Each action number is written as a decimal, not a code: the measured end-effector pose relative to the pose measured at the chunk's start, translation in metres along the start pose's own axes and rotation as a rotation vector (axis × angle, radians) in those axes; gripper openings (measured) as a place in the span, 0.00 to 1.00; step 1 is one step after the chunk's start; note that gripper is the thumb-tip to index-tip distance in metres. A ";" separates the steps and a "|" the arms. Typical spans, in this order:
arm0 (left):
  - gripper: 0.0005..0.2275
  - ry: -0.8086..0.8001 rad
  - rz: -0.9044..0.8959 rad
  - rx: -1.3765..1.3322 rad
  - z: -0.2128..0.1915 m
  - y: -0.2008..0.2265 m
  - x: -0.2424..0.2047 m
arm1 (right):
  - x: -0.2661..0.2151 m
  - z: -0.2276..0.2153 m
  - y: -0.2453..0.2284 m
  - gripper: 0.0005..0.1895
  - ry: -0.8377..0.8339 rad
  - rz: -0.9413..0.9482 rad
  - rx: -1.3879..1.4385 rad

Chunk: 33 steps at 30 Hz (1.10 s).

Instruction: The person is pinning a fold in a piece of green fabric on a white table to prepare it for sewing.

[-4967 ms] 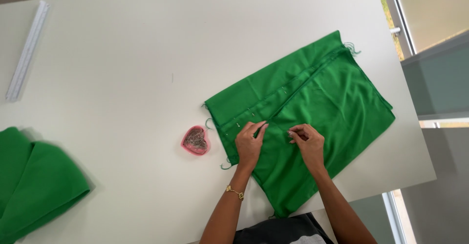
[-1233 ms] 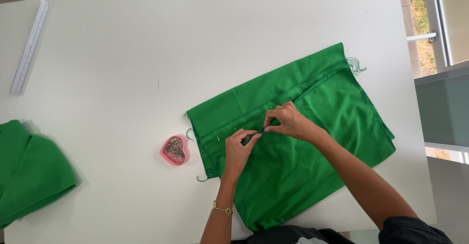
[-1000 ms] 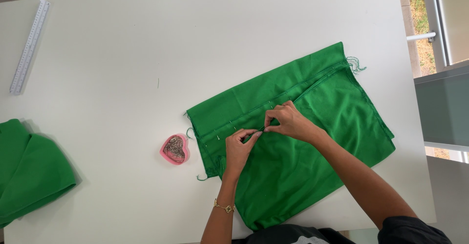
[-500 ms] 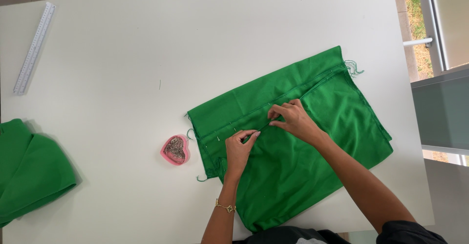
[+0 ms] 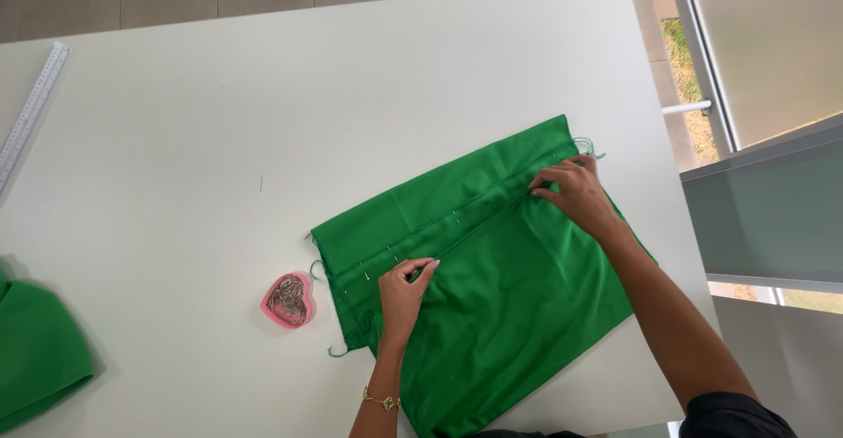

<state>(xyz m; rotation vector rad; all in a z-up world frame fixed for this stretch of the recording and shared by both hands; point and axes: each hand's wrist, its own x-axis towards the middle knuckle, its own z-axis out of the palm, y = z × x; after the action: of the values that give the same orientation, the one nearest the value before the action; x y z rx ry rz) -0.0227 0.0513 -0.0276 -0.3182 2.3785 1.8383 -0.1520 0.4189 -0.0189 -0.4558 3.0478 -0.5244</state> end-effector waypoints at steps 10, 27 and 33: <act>0.06 0.013 0.008 -0.006 0.000 -0.005 -0.006 | -0.009 -0.043 0.054 0.09 0.100 0.065 0.196; 0.10 -0.012 -0.338 -0.025 -0.080 0.038 -0.131 | -0.037 -0.120 -0.068 0.08 -0.041 0.267 0.430; 0.10 0.256 -0.133 0.035 -0.084 -0.039 -0.101 | 0.039 -0.013 -0.125 0.02 0.088 0.207 0.248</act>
<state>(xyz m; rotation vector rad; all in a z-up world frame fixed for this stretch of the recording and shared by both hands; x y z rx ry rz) 0.0879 -0.0300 -0.0206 -0.7303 2.4755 1.7896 -0.1550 0.2995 0.0359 -0.1094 3.0030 -0.9144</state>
